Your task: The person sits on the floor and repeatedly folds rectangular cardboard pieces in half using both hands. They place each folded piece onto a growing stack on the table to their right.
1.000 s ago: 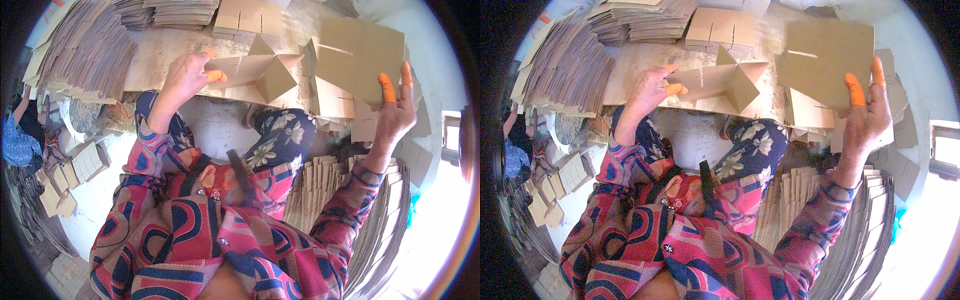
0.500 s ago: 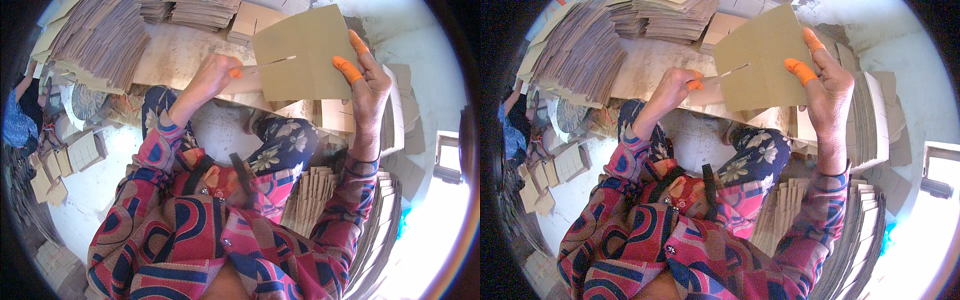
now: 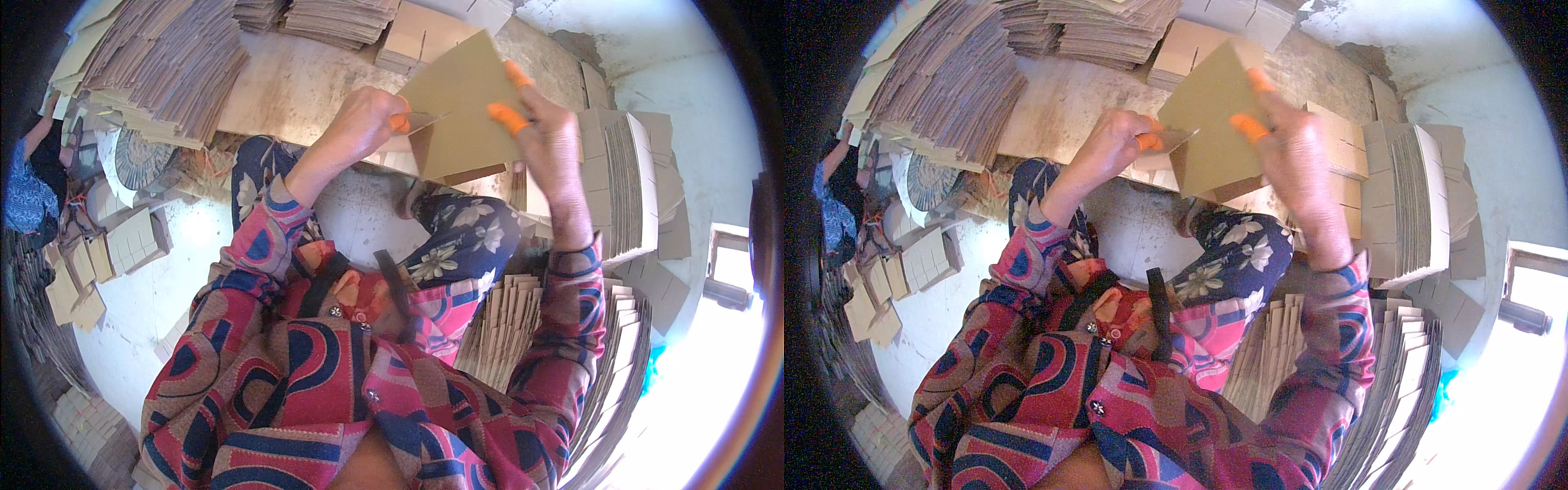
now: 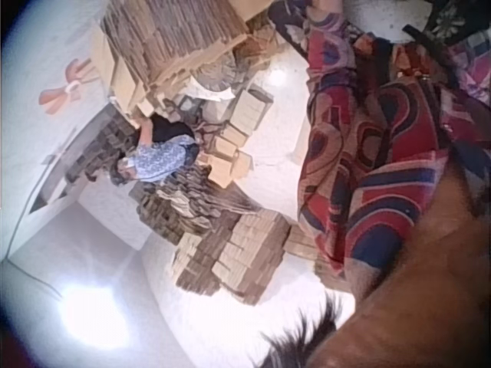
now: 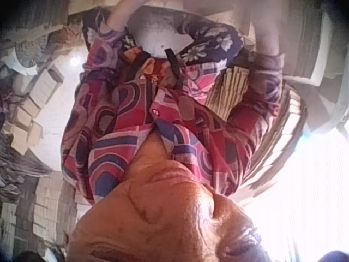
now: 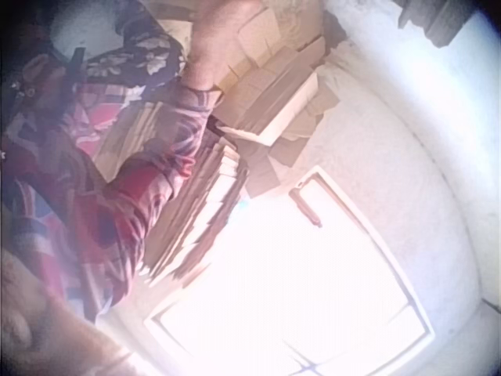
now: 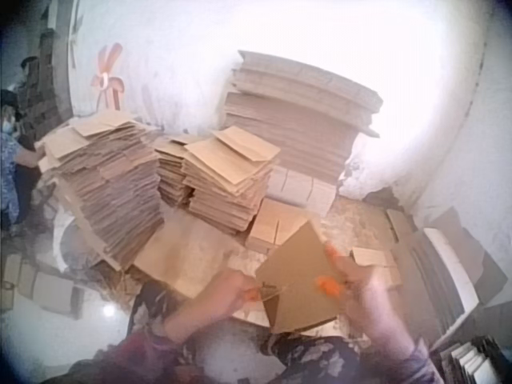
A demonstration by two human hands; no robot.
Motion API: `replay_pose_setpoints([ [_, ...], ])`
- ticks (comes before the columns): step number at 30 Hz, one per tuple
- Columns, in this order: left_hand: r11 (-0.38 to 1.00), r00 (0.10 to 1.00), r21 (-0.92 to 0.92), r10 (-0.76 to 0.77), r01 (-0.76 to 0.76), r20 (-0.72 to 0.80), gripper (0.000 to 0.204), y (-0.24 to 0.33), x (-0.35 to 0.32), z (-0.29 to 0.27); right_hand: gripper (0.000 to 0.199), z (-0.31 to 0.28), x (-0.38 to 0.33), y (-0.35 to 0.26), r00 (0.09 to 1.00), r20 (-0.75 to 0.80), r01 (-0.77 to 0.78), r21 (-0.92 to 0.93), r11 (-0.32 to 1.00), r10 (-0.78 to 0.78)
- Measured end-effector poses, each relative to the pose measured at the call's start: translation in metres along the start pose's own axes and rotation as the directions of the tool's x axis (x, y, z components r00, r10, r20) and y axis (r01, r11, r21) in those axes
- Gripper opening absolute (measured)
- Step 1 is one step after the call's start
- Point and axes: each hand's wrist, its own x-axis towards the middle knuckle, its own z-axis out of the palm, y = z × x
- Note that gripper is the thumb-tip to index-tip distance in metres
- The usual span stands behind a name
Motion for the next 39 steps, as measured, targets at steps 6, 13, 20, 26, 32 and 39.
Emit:
replay_pose_setpoints([
  [6, 0.997, 0.998, -0.049, -0.061, 0.061, 0.011, 0.01, 0.004, 0.003, 0.001, 0.072, 0.03, -0.009, 0.018, 0.988, 0.14, 0.095, -0.238, 0.967, -0.063],
  [13, 0.994, 0.996, -0.072, -0.077, 0.079, 0.034, 0.012, 0.01, 0.006, 0.002, 0.082, 0.067, -0.025, 0.03, 0.924, 0.382, 0.16, -0.391, 0.906, 0.001],
  [20, 0.979, 0.988, 0.186, 0.106, -0.084, -0.11, 0.034, 0.023, 0.002, -0.001, 0.097, 0.044, -0.023, 0.029, 0.962, -0.169, 0.105, -0.499, 0.86, -0.216],
  [26, 0.893, 0.957, 0.369, 0.289, -0.258, -0.031, 0.061, 0.022, 0.02, 0.01, 0.095, 0.034, -0.015, 0.032, 0.975, 0.196, -0.001, -0.466, 0.885, 0.105],
  [32, 0.919, 0.948, 0.242, 0.282, -0.311, 0.146, 0.06, 0.019, 0.031, 0.009, 0.035, 0.044, -0.023, 0.054, 0.951, 0.249, 0.252, -0.271, 0.929, -0.185],
  [39, 0.951, 0.934, 0.019, 0.301, -0.31, 0.195, 0.026, -0.018, 0.025, 0.023, 0.051, 0.058, -0.031, 0.054, 0.905, 0.189, 0.422, -0.298, 0.856, -0.381],
])
